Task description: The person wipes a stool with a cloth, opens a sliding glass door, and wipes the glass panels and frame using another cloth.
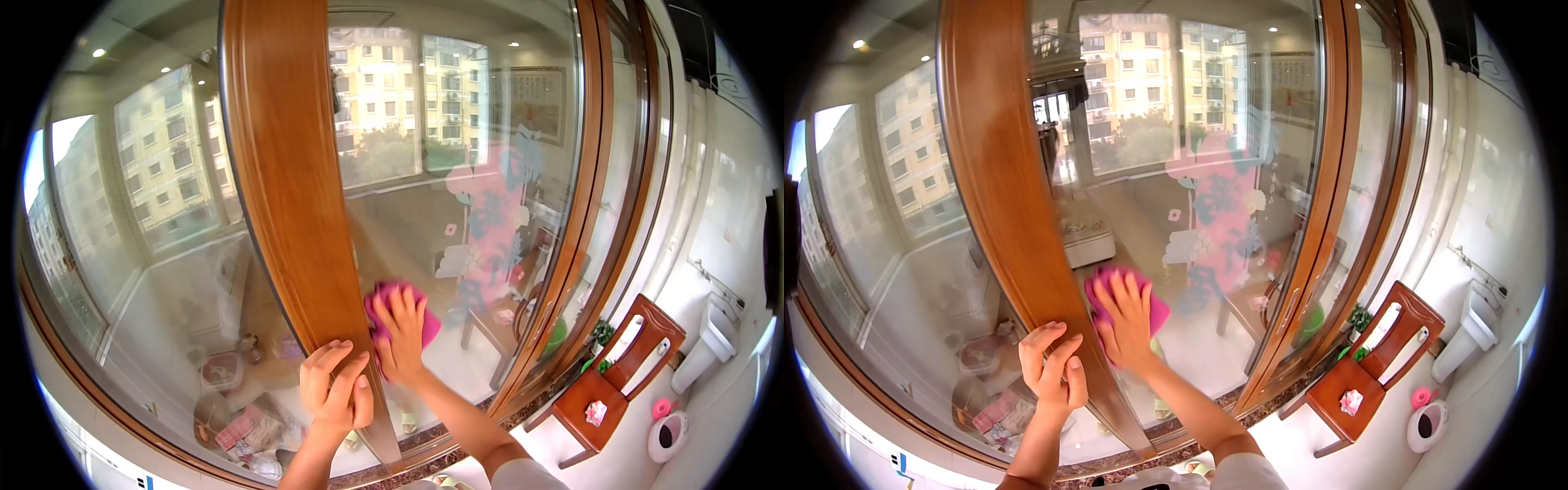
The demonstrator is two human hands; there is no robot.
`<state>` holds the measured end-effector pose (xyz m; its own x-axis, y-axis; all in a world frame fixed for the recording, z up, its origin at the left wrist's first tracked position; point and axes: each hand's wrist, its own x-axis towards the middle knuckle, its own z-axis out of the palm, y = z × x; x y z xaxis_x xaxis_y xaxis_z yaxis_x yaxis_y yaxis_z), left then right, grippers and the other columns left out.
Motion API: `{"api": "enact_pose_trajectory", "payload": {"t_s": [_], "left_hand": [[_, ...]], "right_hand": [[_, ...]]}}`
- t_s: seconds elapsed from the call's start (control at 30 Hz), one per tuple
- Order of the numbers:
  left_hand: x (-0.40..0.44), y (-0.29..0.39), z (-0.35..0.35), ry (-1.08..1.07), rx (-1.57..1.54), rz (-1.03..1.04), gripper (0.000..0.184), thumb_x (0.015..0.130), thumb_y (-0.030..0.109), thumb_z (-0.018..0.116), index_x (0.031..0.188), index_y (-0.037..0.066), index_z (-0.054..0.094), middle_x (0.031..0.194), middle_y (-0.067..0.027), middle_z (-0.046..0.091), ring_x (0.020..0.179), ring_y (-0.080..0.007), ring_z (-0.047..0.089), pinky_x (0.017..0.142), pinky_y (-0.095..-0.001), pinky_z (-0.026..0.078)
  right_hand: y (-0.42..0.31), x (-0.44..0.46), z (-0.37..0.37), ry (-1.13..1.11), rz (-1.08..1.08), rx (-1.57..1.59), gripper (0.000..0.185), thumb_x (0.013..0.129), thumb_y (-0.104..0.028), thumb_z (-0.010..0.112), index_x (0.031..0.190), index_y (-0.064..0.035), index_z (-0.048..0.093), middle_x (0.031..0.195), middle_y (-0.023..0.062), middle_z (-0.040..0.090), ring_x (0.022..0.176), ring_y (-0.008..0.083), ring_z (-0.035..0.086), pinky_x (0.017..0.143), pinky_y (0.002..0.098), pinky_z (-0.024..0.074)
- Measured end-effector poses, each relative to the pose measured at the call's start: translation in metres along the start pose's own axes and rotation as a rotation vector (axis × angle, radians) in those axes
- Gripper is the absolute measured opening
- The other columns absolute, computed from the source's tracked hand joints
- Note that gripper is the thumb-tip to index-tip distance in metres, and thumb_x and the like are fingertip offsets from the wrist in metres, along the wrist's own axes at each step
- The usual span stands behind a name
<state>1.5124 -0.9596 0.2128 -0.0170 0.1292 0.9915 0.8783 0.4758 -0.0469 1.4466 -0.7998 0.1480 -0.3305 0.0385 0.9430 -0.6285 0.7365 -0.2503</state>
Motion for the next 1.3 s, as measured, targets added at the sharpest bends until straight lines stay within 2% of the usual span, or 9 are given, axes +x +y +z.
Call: {"api": "enact_pose_trajectory", "payload": {"t_s": [0.1, 0.27, 0.53, 0.63, 0.87, 1.03, 1.13, 1.2, 1.3], "left_hand": [[-0.002, 0.003, 0.012, -0.043, 0.044, 0.031, 0.020, 0.078, 0.014, 0.061, 0.089, 0.004, 0.074, 0.107, -0.0130, 0.066, 0.097, -0.0306, 0.062, 0.089, -0.0423, 0.045], [0.001, -0.001, 0.030, -0.010, 0.158, 0.048, 0.021, 0.070, 0.016, 0.062, 0.086, 0.010, 0.075, 0.105, -0.0073, 0.066, 0.090, -0.0250, 0.061, 0.085, -0.0387, 0.038], [0.003, -0.004, 0.027, 0.007, 0.125, 0.066, 0.028, 0.067, 0.014, 0.062, 0.091, 0.013, 0.076, 0.104, -0.0047, 0.067, 0.091, -0.0222, 0.060, 0.084, -0.0375, 0.038], [0.012, -0.005, 0.032, -0.001, 0.089, 0.111, 0.026, 0.067, 0.013, 0.061, 0.088, 0.009, 0.075, 0.103, -0.0091, 0.065, 0.089, -0.0265, 0.059, 0.081, -0.0393, 0.042], [0.027, 0.005, 0.068, -0.038, -0.044, 0.173, 0.027, 0.069, 0.009, 0.062, 0.092, 0.005, 0.075, 0.105, -0.0149, 0.065, 0.096, -0.0328, 0.061, 0.092, -0.0454, 0.051], [0.021, -0.006, 0.064, -0.060, -0.100, 0.175, 0.027, 0.068, 0.007, 0.066, 0.093, 0.005, 0.074, 0.107, -0.0122, 0.067, 0.095, -0.0274, 0.064, 0.088, -0.0427, 0.054], [0.024, -0.003, 0.067, -0.050, -0.074, 0.154, 0.026, 0.069, 0.008, 0.065, 0.093, 0.006, 0.074, 0.107, -0.0119, 0.067, 0.095, -0.0275, 0.064, 0.089, -0.0423, 0.052], [0.024, 0.002, 0.074, -0.011, -0.071, 0.126, 0.027, 0.071, 0.011, 0.062, 0.094, 0.005, 0.074, 0.106, -0.0132, 0.067, 0.096, -0.0301, 0.063, 0.092, -0.0445, 0.050], [0.029, 0.013, 0.086, 0.008, -0.029, 0.069, 0.031, 0.074, 0.016, 0.059, 0.099, 0.005, 0.074, 0.109, -0.0141, 0.066, 0.097, -0.0315, 0.062, 0.095, -0.0461, 0.047]], "right_hand": [[-0.021, 0.136, -0.030, 0.126, -0.136, -0.297, 0.069, 0.087, -0.026, 0.063, 0.152, -0.0116, 0.045, 0.162, 0.0239, 0.027, 0.149, 0.0487, 0.020, 0.120, 0.0637, 0.0081], [-0.028, 0.289, -0.063, 0.413, -0.325, -0.350, 0.060, 0.095, -0.031, 0.058, 0.151, -0.0145, 0.047, 0.162, 0.0189, 0.029, 0.148, 0.0451, 0.025, 0.122, 0.0573, 0.0124], [0.004, 0.078, -0.001, 0.052, -0.218, -0.408, 0.072, 0.081, -0.032, 0.069, 0.150, -0.0252, 0.049, 0.161, 0.0191, 0.032, 0.148, 0.0437, 0.026, 0.118, 0.0667, 0.0130], [-0.012, 0.133, -0.022, 0.065, -0.257, -0.336, 0.073, 0.082, -0.032, 0.068, 0.151, -0.0234, 0.047, 0.162, 0.0192, 0.030, 0.148, 0.0448, 0.025, 0.118, 0.0663, 0.0129], [0.030, 0.305, -0.111, 0.510, -0.128, -0.491, 0.063, 0.099, -0.044, 0.050, 0.153, -0.0127, 0.042, 0.161, 0.0232, 0.031, 0.150, 0.0428, 0.023, 0.122, 0.0584, 0.0120], [0.135, 0.211, -0.144, 0.676, 0.362, -0.441, 0.064, 0.104, -0.046, 0.039, 0.158, -0.0125, 0.032, 0.164, 0.0240, 0.023, 0.152, 0.0438, 0.018, 0.120, 0.0611, 0.0106], [0.111, 0.146, -0.097, 0.652, 0.430, -0.391, 0.068, 0.106, -0.047, 0.035, 0.160, -0.0075, 0.023, 0.166, 0.0239, 0.014, 0.153, 0.0452, 0.010, 0.122, 0.0569, 0.0037], [0.060, 0.133, -0.065, 0.433, 0.279, -0.440, 0.070, 0.105, -0.046, 0.037, 0.161, -0.0091, 0.020, 0.167, 0.0243, 0.008, 0.154, 0.0448, 0.005, 0.121, 0.0589, 0.0005], [0.001, 0.184, -0.058, 0.169, -0.114, -0.423, 0.075, 0.092, -0.034, 0.062, 0.157, -0.0119, 0.034, 0.165, 0.0251, 0.015, 0.153, 0.0476, 0.009, 0.121, 0.0617, 0.0046]]}}
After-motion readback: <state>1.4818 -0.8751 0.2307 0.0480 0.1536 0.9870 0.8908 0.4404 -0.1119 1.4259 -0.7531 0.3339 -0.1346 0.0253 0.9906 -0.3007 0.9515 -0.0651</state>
